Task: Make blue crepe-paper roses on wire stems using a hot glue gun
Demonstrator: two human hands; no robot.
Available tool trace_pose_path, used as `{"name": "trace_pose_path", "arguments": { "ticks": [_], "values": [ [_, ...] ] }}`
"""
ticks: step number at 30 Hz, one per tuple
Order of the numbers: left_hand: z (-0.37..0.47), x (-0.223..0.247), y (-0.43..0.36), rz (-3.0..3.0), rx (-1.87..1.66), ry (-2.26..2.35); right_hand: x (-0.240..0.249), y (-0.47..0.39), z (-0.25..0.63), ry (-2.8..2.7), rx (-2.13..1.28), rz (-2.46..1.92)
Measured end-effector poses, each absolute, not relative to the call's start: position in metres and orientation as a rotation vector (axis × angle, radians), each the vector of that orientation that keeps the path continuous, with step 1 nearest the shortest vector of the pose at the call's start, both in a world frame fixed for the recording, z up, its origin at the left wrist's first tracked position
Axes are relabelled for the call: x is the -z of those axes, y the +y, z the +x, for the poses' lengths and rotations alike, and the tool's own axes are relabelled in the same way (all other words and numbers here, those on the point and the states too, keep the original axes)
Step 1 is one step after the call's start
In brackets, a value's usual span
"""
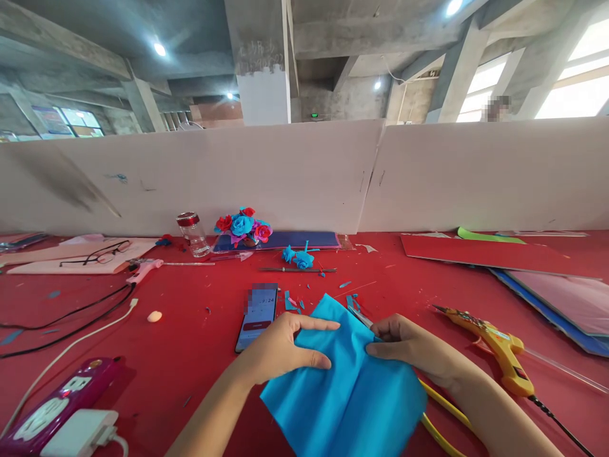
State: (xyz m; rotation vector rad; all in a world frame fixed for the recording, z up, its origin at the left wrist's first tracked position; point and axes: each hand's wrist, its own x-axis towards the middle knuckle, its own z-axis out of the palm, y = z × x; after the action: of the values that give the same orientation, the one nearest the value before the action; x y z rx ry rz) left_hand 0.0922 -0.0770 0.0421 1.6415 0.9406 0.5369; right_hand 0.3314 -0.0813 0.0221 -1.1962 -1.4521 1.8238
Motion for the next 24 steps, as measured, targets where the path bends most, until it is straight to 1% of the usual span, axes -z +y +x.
{"name": "trace_pose_path", "arguments": {
  "ticks": [4,7,11,13,16,21,24],
  "values": [
    [0.090,-0.043,-0.076,1.734,-0.464,0.938,-0.021,-0.080,0.334,-1.459,-1.845,-1.202],
    [0.090,-0.042,-0.077,1.760,-0.436,0.905,-0.019,-0.079,0.335,-1.386,-1.795,-1.219],
    [0.088,-0.040,-0.074,1.628,-0.662,1.021,-0.022,-0.078,0.342,-1.122,-1.720,-1.259],
    [0.088,-0.039,-0.072,1.506,-0.805,1.054,-0.023,-0.079,0.342,-1.022,-1.739,-1.162],
    [0.091,-0.038,-0.071,1.370,-0.930,1.110,-0.023,-0.082,0.337,-0.993,-1.797,-1.002],
    [0.100,-0.038,-0.075,1.392,-0.978,1.306,-0.019,-0.083,0.326,-0.939,-1.694,-1.255],
    [0.101,-0.037,-0.076,1.434,-0.968,1.333,-0.020,-0.081,0.326,-0.997,-1.653,-1.269]
  ]
}}
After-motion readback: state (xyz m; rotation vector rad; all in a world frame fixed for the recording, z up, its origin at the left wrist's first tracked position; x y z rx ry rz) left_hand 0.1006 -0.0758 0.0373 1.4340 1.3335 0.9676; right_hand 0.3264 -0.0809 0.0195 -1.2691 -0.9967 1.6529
